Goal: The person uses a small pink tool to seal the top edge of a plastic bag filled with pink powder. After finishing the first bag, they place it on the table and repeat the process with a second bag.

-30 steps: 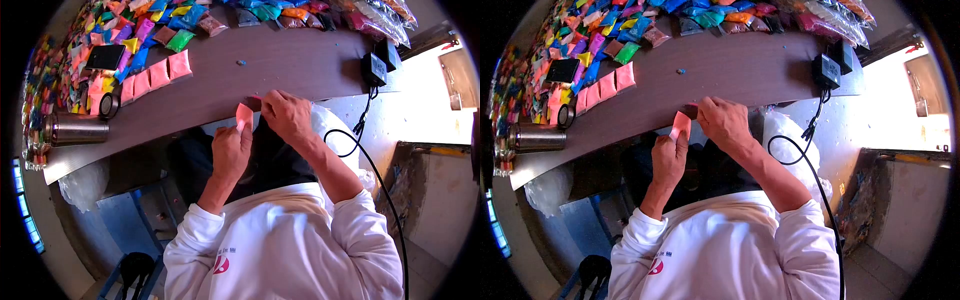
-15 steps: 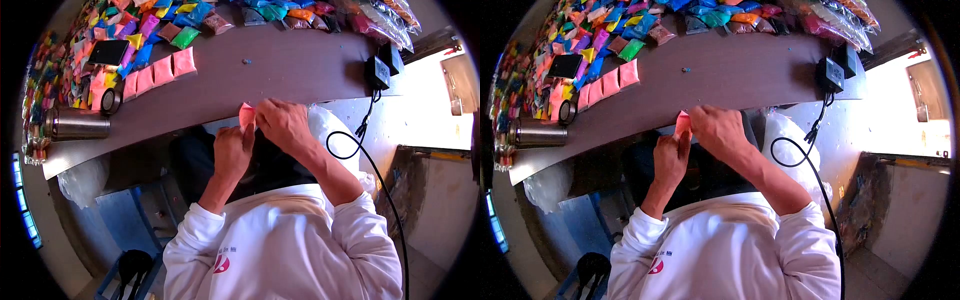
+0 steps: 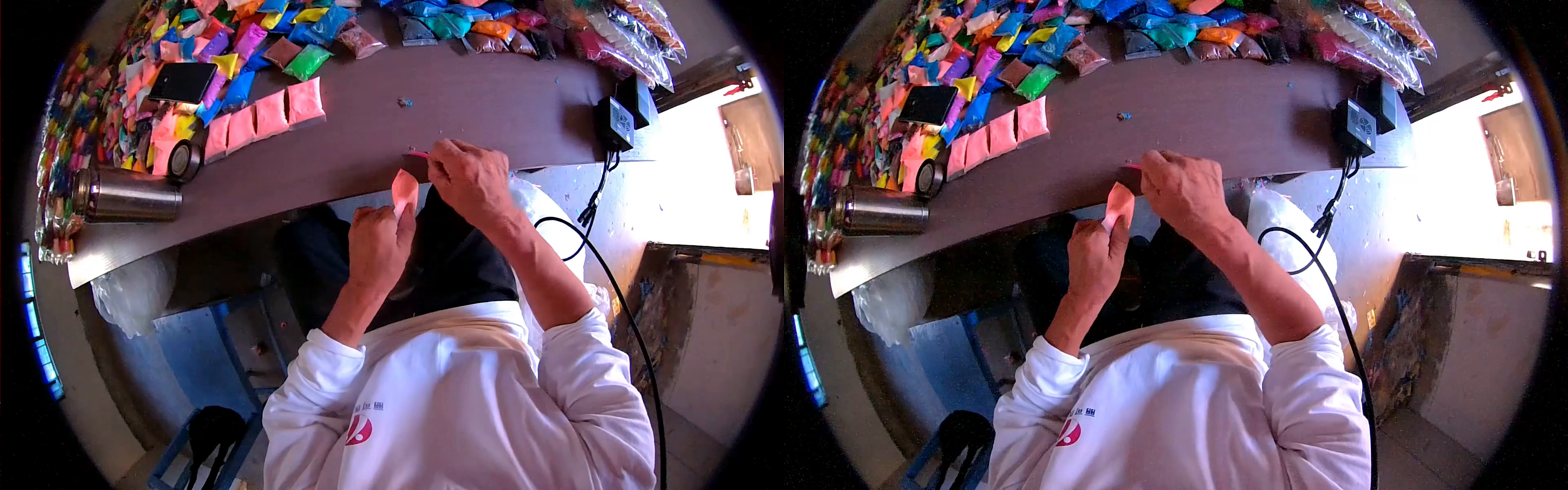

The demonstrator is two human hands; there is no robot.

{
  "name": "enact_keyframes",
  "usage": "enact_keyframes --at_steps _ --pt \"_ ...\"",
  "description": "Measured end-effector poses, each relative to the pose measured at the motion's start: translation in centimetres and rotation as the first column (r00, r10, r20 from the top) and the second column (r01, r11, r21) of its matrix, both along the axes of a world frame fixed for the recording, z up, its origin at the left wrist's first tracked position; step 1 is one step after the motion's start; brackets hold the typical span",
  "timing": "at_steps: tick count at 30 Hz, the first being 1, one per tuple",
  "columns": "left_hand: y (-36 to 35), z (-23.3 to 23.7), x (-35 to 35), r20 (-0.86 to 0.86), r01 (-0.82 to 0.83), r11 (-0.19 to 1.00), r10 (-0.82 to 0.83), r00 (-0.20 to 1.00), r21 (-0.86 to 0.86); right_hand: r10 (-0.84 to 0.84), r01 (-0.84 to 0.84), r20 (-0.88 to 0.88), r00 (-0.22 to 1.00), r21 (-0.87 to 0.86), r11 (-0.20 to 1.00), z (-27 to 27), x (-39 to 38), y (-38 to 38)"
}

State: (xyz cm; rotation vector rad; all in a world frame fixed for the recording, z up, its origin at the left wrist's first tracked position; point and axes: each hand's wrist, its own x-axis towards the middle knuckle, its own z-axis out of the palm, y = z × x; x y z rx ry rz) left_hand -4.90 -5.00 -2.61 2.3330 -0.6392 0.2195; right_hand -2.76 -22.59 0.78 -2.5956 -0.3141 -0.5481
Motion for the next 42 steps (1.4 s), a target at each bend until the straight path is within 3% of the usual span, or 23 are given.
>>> enact_keyframes --at_steps 2,4,8,11,13,15,16,20,22,23,24,26,28,29,31,33,35,37,39,40,42 --pt "0.2 -0.2 -0.1 0.008 -0.005 1.000 0.005 1.000 -0.006 -0.019 0.019 -0.021 1.000 -0.001 1.000 0.5 -0.4 0.1" --pt "0.3 -0.2 -0.4 0.079 0.009 0.999 -0.011 0.997 0.034 0.170 -0.165 -0.047 0.984 0.089 0.982 1.9 -2.1 0.8" --pt "0.3 -0.1 -0.3 0.103 0.031 0.997 -0.038 0.994 0.068 0.127 -0.127 -0.010 0.992 0.013 0.992 0.4 -1.9 0.7" --pt "0.6 0.4 -0.4 -0.029 0.049 0.981 -0.044 0.999 0.189 0.083 -0.084 0.030 0.996 0.019 0.996 1.0 -2.3 0.6" --pt "0.7 -0.6 -0.2 0.100 0.084 0.996 -0.086 0.991 0.023 0.154 -0.153 0.049 0.987 -0.009 0.988 1.9 -2.7 1.0" --pt "0.5 -0.7 -0.3 0.111 0.079 0.995 -0.086 0.990 0.064 0.243 -0.240 -0.029 0.970 0.076 0.968 1.4 -3.0 1.3" --pt "0.4 -0.5 -0.1 0.132 0.067 0.992 -0.080 0.988 0.105 0.180 -0.180 -0.012 0.984 0.009 0.984 0.1 -2.3 0.9" --pt "0.8 -0.1 -0.2 0.068 0.070 0.974 -0.087 0.994 0.217 0.121 -0.122 0.018 0.993 0.060 0.991 0.6 -2.5 0.5" --pt "0.7 -0.2 0.0 0.139 0.084 0.996 -0.089 0.986 0.043 0.165 -0.164 -0.018 0.986 0.050 0.985 0.3 -2.4 0.7" --pt "0.6 -0.1 -0.1 0.140 0.086 0.996 -0.091 0.986 0.040 0.190 -0.188 -0.037 0.981 0.042 0.981 0.2 -2.3 0.6" --pt "0.7 0.1 -0.2 0.050 0.085 0.989 -0.092 0.995 0.121 0.084 -0.083 -0.056 0.995 0.033 0.996 0.1 -2.1 0.6" --pt "0.8 -0.2 0.1 -0.034 0.080 0.976 -0.075 0.997 0.201 0.160 -0.158 -0.047 0.986 0.042 0.987 0.9 -2.2 0.7" --pt "1.0 -0.7 -0.2 0.188 0.090 0.995 -0.097 0.977 0.046 0.281 -0.275 -0.041 0.959 0.117 0.954 1.7 -3.1 1.5" --pt "0.8 -0.5 0.0 0.195 0.092 0.995 -0.099 0.976 0.042 0.279 -0.274 -0.035 0.960 0.110 0.955 1.3 -2.7 1.2" --pt "0.7 0.2 -0.1 0.122 0.039 0.993 -0.052 0.991 0.111 0.046 -0.044 -0.042 0.998 0.047 0.998 -0.2 -2.0 0.5" --pt "0.8 0.0 -0.1 0.134 0.034 0.994 -0.048 0.990 0.104 -0.006 0.003 0.022 1.000 0.113 0.994 -0.1 -1.9 0.2" --pt "1.0 0.0 -0.3 0.141 0.035 0.994 -0.049 0.989 0.101 -0.043 0.147 -0.251 0.967 0.415 0.898 1.2 -2.7 0.8" --pt "0.8 0.4 -0.2 0.103 0.055 0.984 -0.073 0.992 0.170 -0.002 0.127 -0.252 0.968 0.483 0.866 0.2 -3.0 1.2" --pt "0.6 1.0 -0.3 0.101 0.056 0.988 -0.071 0.992 0.147 0.126 0.238 -0.499 0.858 0.602 0.762 -0.5 -3.4 1.8" --pt "0.7 1.2 -0.4 0.100 0.053 0.991 -0.066 0.993 0.126 0.168 0.283 -0.524 0.835 0.671 0.685 -1.0 -3.6 2.1" --pt "0.8 0.9 -0.4 0.132 0.052 0.992 -0.067 0.989 0.113 0.218 0.316 -0.574 0.789 0.683 0.658 -0.7 -3.8 2.2"
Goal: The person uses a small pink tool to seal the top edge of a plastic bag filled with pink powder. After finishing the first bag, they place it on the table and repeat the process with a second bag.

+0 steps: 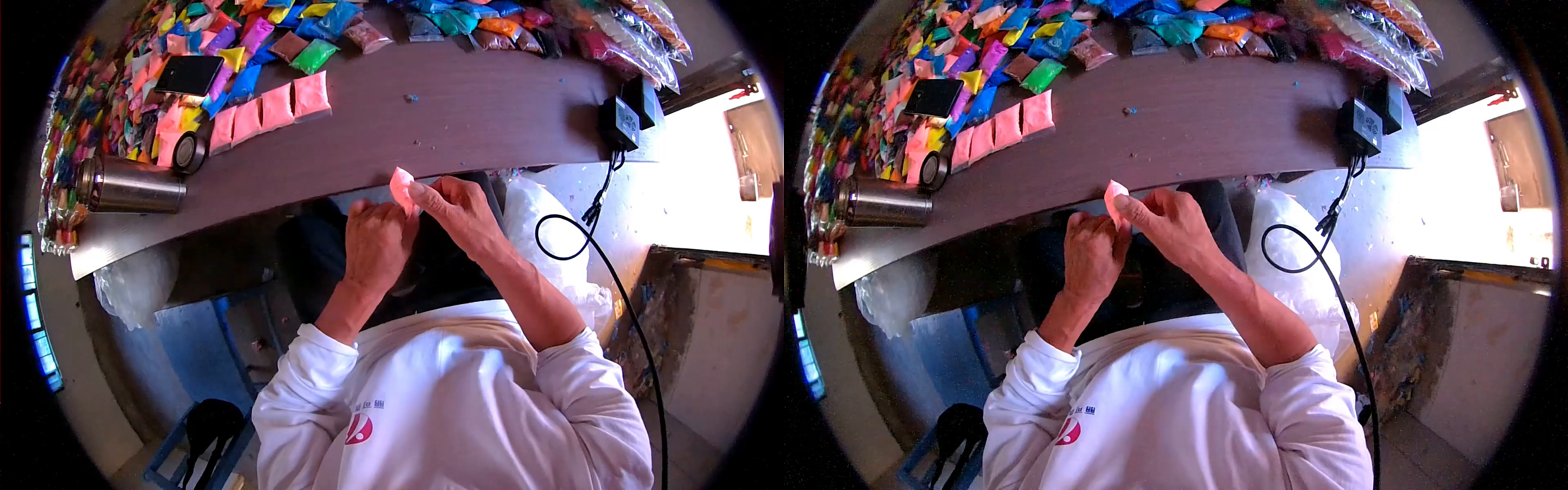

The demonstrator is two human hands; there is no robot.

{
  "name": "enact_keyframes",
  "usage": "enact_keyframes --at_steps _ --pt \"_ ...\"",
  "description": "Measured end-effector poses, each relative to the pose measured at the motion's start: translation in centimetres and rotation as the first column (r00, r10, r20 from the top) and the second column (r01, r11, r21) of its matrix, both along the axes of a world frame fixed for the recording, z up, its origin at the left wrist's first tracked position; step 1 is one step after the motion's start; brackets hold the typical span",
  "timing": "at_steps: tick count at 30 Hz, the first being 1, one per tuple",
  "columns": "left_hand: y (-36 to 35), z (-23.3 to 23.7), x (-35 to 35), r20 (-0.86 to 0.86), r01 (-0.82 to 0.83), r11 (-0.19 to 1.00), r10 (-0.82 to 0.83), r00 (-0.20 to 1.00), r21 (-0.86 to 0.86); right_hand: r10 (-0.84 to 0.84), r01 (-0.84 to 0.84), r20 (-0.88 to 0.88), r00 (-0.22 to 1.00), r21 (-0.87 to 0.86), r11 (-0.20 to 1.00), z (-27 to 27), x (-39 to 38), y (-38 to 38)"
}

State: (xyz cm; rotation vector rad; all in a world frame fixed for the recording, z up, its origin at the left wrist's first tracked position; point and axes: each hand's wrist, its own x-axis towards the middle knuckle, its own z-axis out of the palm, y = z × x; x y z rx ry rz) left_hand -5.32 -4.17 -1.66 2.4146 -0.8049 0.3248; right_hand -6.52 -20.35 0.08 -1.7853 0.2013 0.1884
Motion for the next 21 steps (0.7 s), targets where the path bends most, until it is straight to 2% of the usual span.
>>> enact_keyframes --at_steps 1,2,3,5,7,8,9,10,11,12,13,14,15,16,17,19,20,21 --pt "0.0 -0.1 -0.1 0.030 0.008 1.000 -0.008 1.000 -0.018 0.023 -0.020 -0.075 0.997 0.048 0.999 0.2 -0.2 0.0" --pt "0.0 -0.2 -0.2 0.031 0.010 1.000 -0.010 0.999 -0.018 0.009 -0.001 -0.049 0.999 0.169 0.986 -1.5 -0.2 0.0" --pt "0.0 -0.3 -0.3 0.023 0.019 1.000 -0.019 1.000 -0.016 0.008 0.000 -0.046 0.999 0.169 0.986 -1.2 -0.2 -0.1" --pt "0.2 -0.2 -0.4 0.014 0.030 0.999 -0.030 0.999 -0.010 0.006 0.000 -0.015 1.000 0.360 0.933 -0.5 -0.4 -0.1" --pt "0.2 0.1 -0.6 -0.093 0.063 0.998 -0.062 0.994 0.005 0.018 0.007 -0.057 0.998 0.415 0.910 -0.7 -0.5 -0.4" --pt "0.2 0.4 -0.7 -0.094 0.066 0.998 -0.065 0.993 0.007 0.037 0.012 -0.095 0.995 0.466 0.885 -0.8 -0.3 -0.6" --pt "0.2 1.0 -0.8 -0.157 0.081 0.994 -0.091 0.983 -0.067 0.032 0.017 -0.096 0.995 0.467 0.884 -1.0 -0.3 -0.9" --pt "0.1 1.4 -1.0 -0.219 0.091 0.986 -0.121 0.968 -0.141 0.065 0.025 -0.145 0.987 0.544 0.838 -1.2 -0.2 -1.3" --pt "0.2 1.7 -1.1 -0.220 0.097 0.986 -0.126 0.967 -0.139 0.102 0.036 -0.188 0.977 0.617 0.786 -1.5 -0.1 -1.7" --pt "0.2 1.9 -1.3 -0.333 0.093 0.970 -0.167 0.928 -0.227 0.125 0.047 -0.192 0.973 0.699 0.713 -2.3 0.3 -2.0" --pt "0.3 2.0 -1.5 -0.437 0.078 0.947 -0.215 0.873 -0.311 0.119 0.052 -0.193 0.974 0.701 0.711 -3.0 0.4 -2.4" --pt "0.6 1.8 -1.7 -0.440 0.085 0.947 -0.221 0.870 -0.309 0.187 0.009 -0.162 0.969 0.776 0.630 -3.6 0.4 -2.7" --pt "1.1 1.4 -1.8 -0.538 0.039 0.934 -0.238 0.809 -0.354 0.251 -0.034 -0.122 0.960 0.841 0.540 -3.7 0.5 -3.0" --pt "1.5 1.0 -1.8 -0.628 -0.013 0.920 -0.257 0.735 -0.392 0.313 -0.054 -0.123 0.942 0.863 0.502 -3.5 0.6 -3.4" --pt "1.7 0.7 -1.8 -0.632 -0.010 0.921 -0.259 0.731 -0.389 0.308 -0.047 -0.126 0.943 0.865 0.500 -3.7 0.6 -3.5" --pt "2.1 0.4 -1.8 -0.634 -0.057 0.852 -0.341 0.694 -0.520 0.368 -0.084 -0.101 0.924 0.887 0.454 -4.2 0.7 -3.5" --pt "2.4 0.2 -1.7 -0.718 -0.112 0.856 -0.344 0.606 -0.504 0.385 -0.072 -0.121 0.915 0.890 0.450 -4.3 0.8 -3.5" --pt "2.4 0.2 -1.7 -0.720 -0.112 0.858 -0.342 0.604 -0.501 0.384 -0.070 -0.121 0.915 0.892 0.447 -4.4 0.9 -3.5"
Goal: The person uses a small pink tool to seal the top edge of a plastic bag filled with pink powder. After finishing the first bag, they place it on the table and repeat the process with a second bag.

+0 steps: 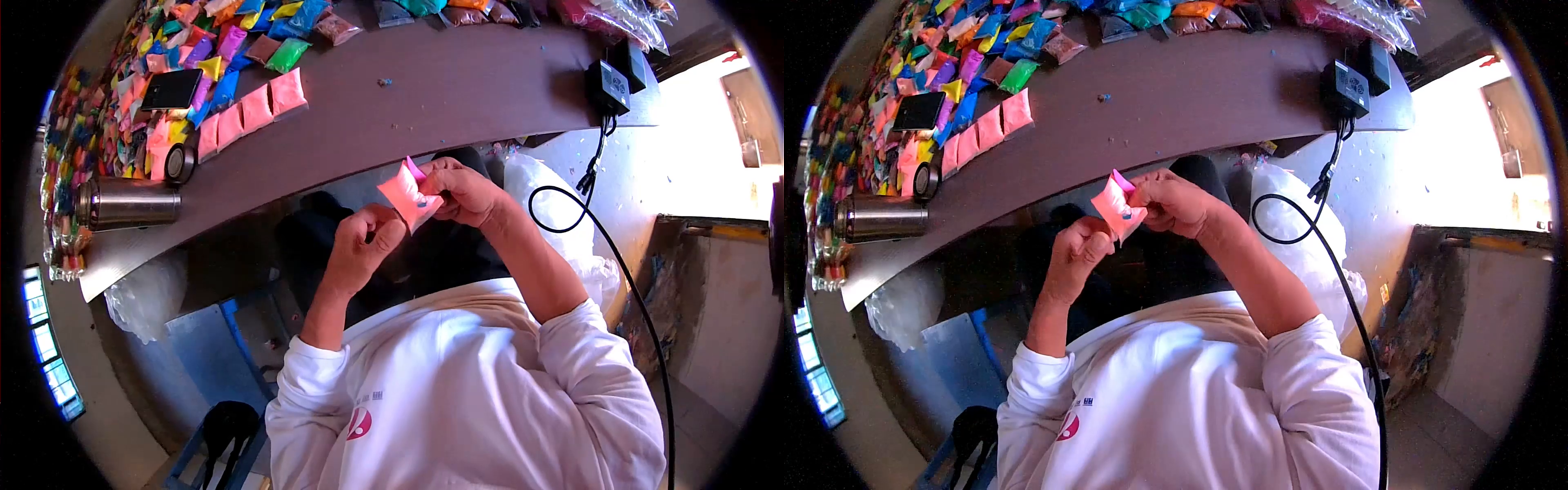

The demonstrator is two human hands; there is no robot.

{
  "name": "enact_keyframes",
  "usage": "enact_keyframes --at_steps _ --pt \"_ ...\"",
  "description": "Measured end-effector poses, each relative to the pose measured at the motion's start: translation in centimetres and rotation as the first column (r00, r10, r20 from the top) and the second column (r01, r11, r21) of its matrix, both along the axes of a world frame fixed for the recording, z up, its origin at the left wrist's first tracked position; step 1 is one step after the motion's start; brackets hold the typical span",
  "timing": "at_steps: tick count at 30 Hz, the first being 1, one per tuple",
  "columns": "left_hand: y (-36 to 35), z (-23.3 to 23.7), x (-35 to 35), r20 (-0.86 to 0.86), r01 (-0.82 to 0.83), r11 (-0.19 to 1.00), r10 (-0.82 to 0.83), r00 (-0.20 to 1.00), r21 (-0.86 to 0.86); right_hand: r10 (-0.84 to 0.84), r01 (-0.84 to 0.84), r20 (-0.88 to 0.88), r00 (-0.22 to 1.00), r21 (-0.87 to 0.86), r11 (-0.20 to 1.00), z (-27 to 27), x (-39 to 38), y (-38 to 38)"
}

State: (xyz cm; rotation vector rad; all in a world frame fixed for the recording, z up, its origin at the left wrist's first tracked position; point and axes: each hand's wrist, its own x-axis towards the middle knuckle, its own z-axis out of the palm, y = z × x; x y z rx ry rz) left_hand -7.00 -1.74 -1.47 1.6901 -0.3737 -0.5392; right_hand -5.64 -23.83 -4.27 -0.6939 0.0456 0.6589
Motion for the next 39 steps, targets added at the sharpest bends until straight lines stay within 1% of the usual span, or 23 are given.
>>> enact_keyframes --at_steps 3,5,6,8,9,10,12,14,16,17,19,20,22,23,25,31,32,33,34,35,37,38,39 --pt "-0.3 0.4 0.2 -0.049 -0.038 0.995 0.034 0.998 -0.092 0.008 0.001 0.078 0.997 -0.110 0.994 -0.2 -0.1 0.2" --pt "-1.2 1.0 0.1 -0.099 -0.077 0.992 0.067 0.993 -0.098 0.156 -0.134 0.132 0.979 -0.159 0.978 -0.4 -0.2 0.5" --pt "-1.4 1.1 0.1 -0.123 -0.096 0.990 0.084 0.989 -0.099 0.155 -0.134 0.134 0.979 -0.154 0.979 -0.1 -0.2 0.7" --pt "-1.1 1.0 0.6 -0.081 -0.095 0.994 0.090 0.993 -0.061 -0.025 0.020 -0.016 1.000 -0.297 0.955 0.8 -0.5 1.0" --pt "-1.0 0.8 0.8 -0.038 -0.099 0.995 0.098 0.994 -0.030 -0.182 0.164 -0.038 0.983 -0.281 0.946 1.8 -0.8 1.2" --pt "-1.0 0.7 0.8 -0.034 -0.102 0.994 0.101 0.994 -0.028 -0.179 0.162 -0.035 0.983 -0.277 0.947 2.4 -1.4 1.2" --pt "-1.5 0.4 0.4 0.035 -0.237 0.970 0.239 0.970 -0.055 -0.311 0.283 -0.198 0.930 -0.156 0.946 3.0 -2.9 1.0" --pt "-1.6 0.5 0.3 0.014 -0.275 0.960 0.276 0.961 -0.045 -0.347 0.335 -0.017 0.938 -0.225 0.915 2.7 -5.0 2.1" --pt "-1.8 0.3 0.2 -0.012 -0.302 0.953 0.302 0.953 -0.035 -0.384 0.407 0.143 0.912 -0.435 0.803 3.5 -5.8 3.6" --pt "-2.0 0.0 0.1 -0.051 -0.297 0.954 0.294 0.954 -0.050 -0.390 0.410 0.138 0.910 -0.436 0.801 3.1 -5.7 3.8" --pt "-2.1 -0.1 0.0 -0.090 -0.286 0.956 0.280 0.956 -0.064 -0.478 0.605 0.415 0.774 -0.266 0.750 2.2 -5.0 3.9" --pt "-2.0 0.1 -0.1 -0.054 -0.240 0.970 0.238 0.970 -0.048 -0.353 0.532 0.448 0.821 -0.376 0.759 2.2 -4.7 2.8" --pt "-1.8 0.0 -0.1 -0.016 -0.197 0.980 0.196 0.980 -0.032 -0.326 0.478 0.428 0.843 -0.319 0.818 3.0 -4.1 2.1" --pt "-1.6 -0.7 -0.1 -0.038 -0.115 0.991 0.113 0.993 -0.071 -0.325 0.478 0.428 0.843 -0.320 0.818 2.8 -3.8 1.6" --pt "-1.6 0.0 -0.2 -0.040 0.002 0.997 -0.005 0.999 -0.082 -0.137 0.414 0.544 0.828 -0.428 0.803 2.5 -3.1 0.7" --pt "-1.3 -0.1 -0.6 -0.028 0.047 0.998 -0.049 0.998 -0.037 0.095 0.262 0.525 0.846 -0.564 0.783 3.7 -1.9 0.0" --pt "-1.2 -0.1 -0.5 -0.030 0.056 0.998 -0.055 0.998 0.008 0.095 0.262 0.526 0.845 -0.564 0.783 3.7 -1.9 0.2" --pt "-1.3 0.0 -0.4 -0.030 0.056 0.998 -0.056 0.998 0.007 0.006 0.320 0.525 0.851 -0.529 0.786 3.8 -1.9 0.5" --pt "-1.4 0.2 -0.3 0.002 0.017 0.999 -0.017 1.000 0.040 -0.083 0.379 0.521 0.850 -0.494 0.782 3.8 -1.9 0.7" --pt "-1.6 0.4 -0.2 0.035 -0.025 0.997 0.022 0.999 0.071 -0.082 0.380 0.522 0.849 -0.495 0.781 3.8 -2.0 0.7" --pt "-2.2 0.3 -0.3 0.086 -0.086 0.995 0.081 0.993 0.056 -0.250 0.512 0.485 0.838 -0.541 0.667 3.6 -2.4 0.6" --pt "-2.3 0.3 -0.3 0.137 -0.146 0.989 0.139 0.981 0.038 -0.247 0.511 0.487 0.838 -0.541 0.668 3.7 -2.7 0.5" --pt "-2.3 0.2 -0.2 0.137 -0.147 0.988 0.140 0.981 0.037 -0.267 0.474 0.406 0.874 -0.592 0.651 3.9 -3.3 0.4"
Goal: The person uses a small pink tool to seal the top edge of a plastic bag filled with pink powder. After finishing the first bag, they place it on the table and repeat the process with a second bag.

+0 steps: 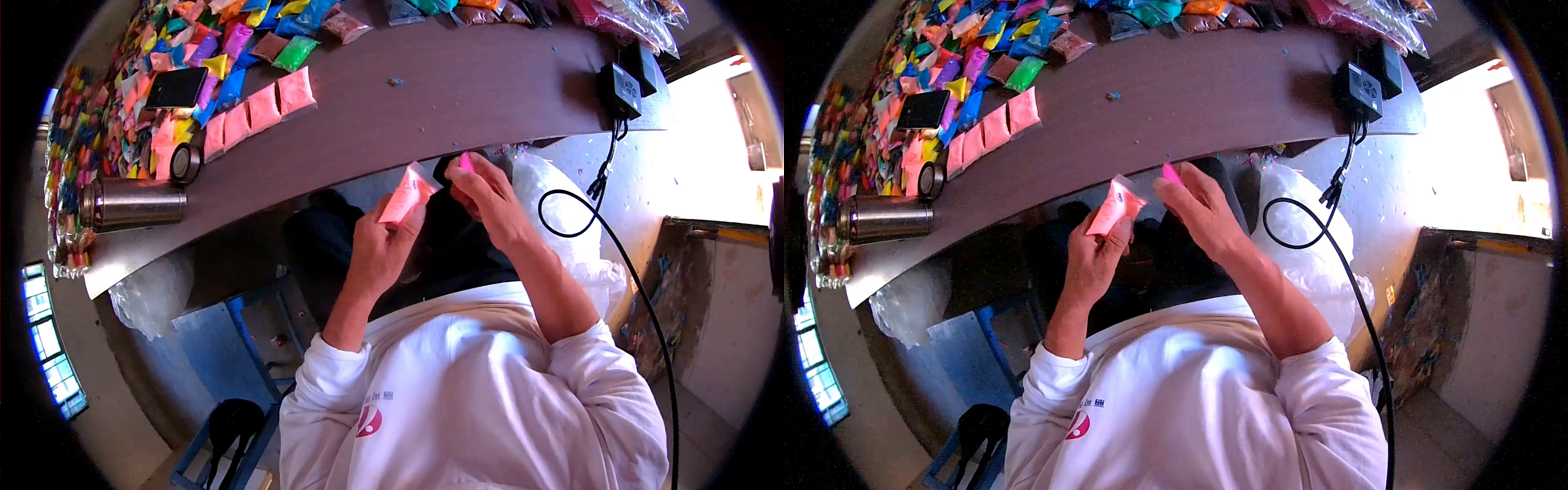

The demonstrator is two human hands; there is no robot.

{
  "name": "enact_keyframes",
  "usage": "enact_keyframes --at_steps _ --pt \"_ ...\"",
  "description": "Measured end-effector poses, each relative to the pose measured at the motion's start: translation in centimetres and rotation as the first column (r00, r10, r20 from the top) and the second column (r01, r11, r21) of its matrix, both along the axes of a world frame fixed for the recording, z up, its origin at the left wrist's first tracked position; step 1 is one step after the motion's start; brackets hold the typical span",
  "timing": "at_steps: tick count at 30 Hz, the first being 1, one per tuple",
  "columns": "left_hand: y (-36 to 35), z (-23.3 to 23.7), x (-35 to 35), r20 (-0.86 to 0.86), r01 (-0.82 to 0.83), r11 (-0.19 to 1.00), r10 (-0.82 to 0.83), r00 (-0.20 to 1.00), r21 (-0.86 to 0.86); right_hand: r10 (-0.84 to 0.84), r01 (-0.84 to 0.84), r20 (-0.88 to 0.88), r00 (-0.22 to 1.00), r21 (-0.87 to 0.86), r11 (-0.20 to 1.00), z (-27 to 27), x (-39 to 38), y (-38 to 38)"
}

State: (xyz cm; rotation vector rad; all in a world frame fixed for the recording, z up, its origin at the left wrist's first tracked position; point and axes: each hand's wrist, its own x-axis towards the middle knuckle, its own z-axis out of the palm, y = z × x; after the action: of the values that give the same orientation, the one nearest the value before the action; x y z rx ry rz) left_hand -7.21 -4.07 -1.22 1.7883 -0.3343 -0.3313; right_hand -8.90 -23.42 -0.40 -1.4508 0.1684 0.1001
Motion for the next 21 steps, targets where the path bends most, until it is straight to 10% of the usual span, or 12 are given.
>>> enact_keyframes --at_steps 5,10,21 --pt "0.0 -1.1 0.5 -0.055 -0.094 0.995 0.091 0.994 -0.040 0.021 -0.021 -0.008 1.000 0.007 1.000 -0.3 -1.0 0.0" --pt "-0.6 -0.6 1.2 -0.145 -0.102 0.993 0.091 0.985 -0.066 0.052 0.202 0.325 0.944 -0.697 0.688 1.2 0.4 1.3" --pt "-1.2 -1.2 1.9 -0.329 -0.169 0.980 0.127 0.936 -0.103 0.279 0.298 0.444 0.852 -0.848 0.438 0.0 3.9 2.5"
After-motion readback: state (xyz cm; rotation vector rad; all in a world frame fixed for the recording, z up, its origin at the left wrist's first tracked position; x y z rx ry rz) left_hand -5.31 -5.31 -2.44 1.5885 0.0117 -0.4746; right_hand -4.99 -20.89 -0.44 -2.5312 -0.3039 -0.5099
